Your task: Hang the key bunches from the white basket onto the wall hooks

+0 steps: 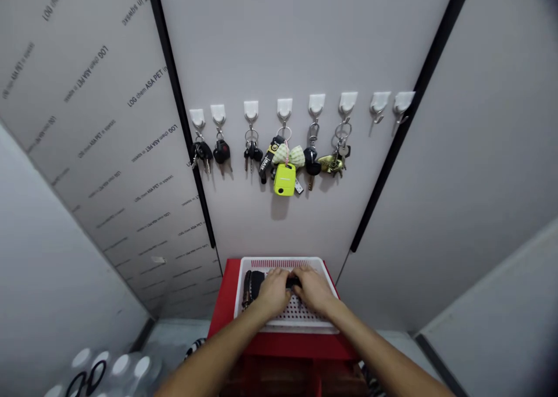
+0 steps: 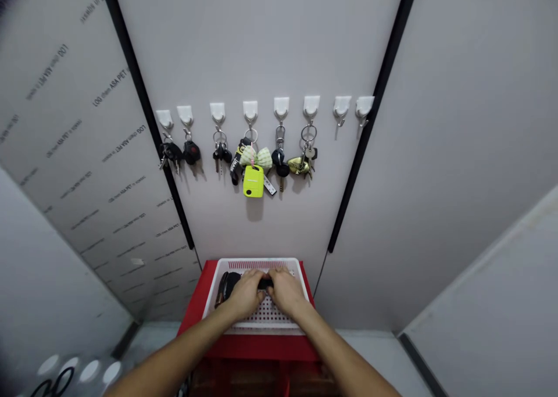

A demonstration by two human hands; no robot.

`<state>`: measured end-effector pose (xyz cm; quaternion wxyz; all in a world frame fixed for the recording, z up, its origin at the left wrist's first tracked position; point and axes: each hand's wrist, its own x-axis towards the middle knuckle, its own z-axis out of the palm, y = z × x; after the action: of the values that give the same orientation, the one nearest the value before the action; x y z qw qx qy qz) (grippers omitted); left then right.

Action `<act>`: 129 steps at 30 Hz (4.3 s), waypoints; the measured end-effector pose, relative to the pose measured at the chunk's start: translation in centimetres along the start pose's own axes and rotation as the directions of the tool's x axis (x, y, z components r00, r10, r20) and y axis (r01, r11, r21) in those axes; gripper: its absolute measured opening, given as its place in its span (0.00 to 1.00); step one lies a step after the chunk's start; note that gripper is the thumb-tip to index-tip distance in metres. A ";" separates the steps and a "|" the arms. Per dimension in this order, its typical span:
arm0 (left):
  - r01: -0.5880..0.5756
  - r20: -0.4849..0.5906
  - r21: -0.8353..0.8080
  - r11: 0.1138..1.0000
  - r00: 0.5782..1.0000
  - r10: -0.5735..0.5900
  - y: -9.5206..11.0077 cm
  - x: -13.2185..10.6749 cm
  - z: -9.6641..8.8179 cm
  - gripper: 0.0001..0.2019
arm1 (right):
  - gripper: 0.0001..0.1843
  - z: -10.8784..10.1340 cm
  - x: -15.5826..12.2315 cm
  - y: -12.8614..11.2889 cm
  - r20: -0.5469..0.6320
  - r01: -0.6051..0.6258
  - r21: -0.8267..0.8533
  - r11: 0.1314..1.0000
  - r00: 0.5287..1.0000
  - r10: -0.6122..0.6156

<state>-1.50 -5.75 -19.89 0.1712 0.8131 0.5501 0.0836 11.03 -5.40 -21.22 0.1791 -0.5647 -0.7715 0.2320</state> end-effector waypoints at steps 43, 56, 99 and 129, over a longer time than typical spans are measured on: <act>-0.480 -0.511 -0.138 0.867 0.784 0.352 19.9 7.6 -17.2 0.15 | 0.03 -27.9 0.3 -1.9 -0.597 0.347 0.767 0.540 0.697 0.399; -0.467 -0.430 0.015 0.884 0.795 0.427 18.4 7.4 -17.2 0.17 | 0.03 -29.1 3.8 -0.7 -0.701 0.228 0.641 0.732 0.562 0.439; 0.205 0.177 -0.074 0.976 0.966 -0.190 -0.5 -2.4 -3.5 0.13 | 0.05 0.5 0.4 -2.0 0.089 -0.101 0.260 0.960 0.993 0.080; -0.210 -0.170 -0.903 0.376 0.976 0.136 15.1 2.5 -7.1 0.09 | 0.16 -14.8 -4.0 -1.4 -0.336 0.236 0.935 0.264 0.828 0.449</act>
<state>10.26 -7.17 -7.85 0.5610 0.6343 0.3310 0.4165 19.07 -7.30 -8.23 0.6760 -0.4327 -0.3415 0.4891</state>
